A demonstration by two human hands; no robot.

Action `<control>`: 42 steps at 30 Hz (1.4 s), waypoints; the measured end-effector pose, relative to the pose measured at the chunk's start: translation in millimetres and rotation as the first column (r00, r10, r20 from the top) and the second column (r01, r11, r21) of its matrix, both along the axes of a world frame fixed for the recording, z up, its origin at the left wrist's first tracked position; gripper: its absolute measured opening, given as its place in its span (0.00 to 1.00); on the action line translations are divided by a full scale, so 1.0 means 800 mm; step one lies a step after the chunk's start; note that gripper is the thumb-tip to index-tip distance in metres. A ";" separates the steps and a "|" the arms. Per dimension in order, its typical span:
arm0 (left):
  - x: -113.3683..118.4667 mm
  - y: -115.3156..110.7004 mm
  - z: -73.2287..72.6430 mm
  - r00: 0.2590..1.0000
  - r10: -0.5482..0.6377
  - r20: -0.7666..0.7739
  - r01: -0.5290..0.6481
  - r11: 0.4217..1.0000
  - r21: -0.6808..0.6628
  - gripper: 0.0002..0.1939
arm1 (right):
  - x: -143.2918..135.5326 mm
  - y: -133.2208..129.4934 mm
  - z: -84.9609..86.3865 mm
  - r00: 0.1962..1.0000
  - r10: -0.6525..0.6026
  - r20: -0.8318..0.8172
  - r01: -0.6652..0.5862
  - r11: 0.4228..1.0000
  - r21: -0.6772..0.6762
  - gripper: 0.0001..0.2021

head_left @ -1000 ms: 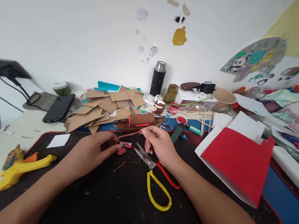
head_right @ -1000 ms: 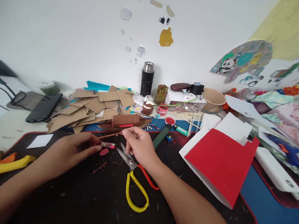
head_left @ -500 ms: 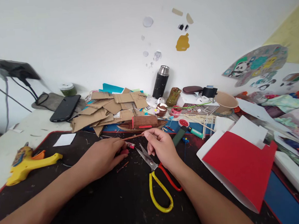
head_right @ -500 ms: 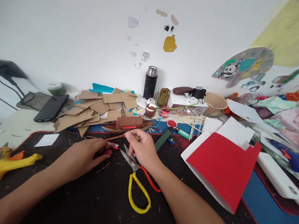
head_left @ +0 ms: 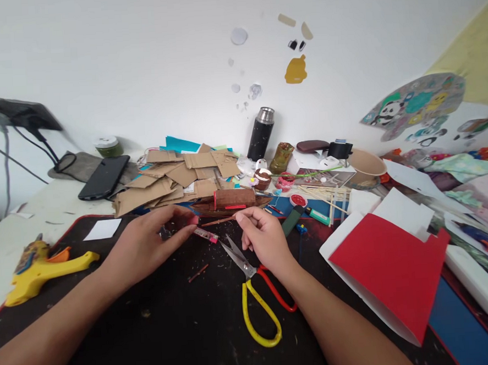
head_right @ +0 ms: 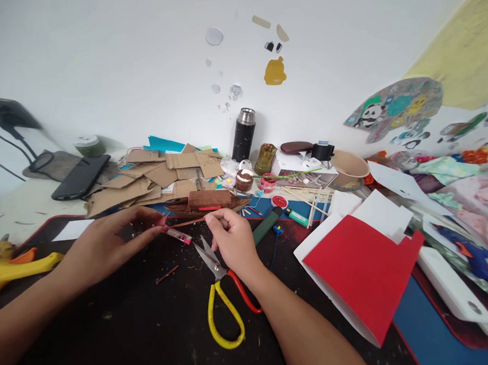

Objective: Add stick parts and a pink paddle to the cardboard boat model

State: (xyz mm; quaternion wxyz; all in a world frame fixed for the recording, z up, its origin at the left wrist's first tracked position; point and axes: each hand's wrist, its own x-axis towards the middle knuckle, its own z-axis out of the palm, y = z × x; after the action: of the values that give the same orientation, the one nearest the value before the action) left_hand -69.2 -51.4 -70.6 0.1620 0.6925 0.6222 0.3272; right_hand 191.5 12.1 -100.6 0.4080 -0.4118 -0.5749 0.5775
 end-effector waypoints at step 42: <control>-0.001 0.013 -0.010 0.842 -0.002 0.540 0.195 0.934 -0.300 0.28 | -0.003 -0.011 0.002 0.979 0.107 0.172 -0.114 0.993 0.033 0.13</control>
State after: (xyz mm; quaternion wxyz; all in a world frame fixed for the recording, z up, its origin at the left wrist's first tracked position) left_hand -70.2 -40.9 -79.0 0.4627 0.5674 0.5631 0.3833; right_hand 189.3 3.0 -99.0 0.3333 -0.4181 -0.6419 0.5496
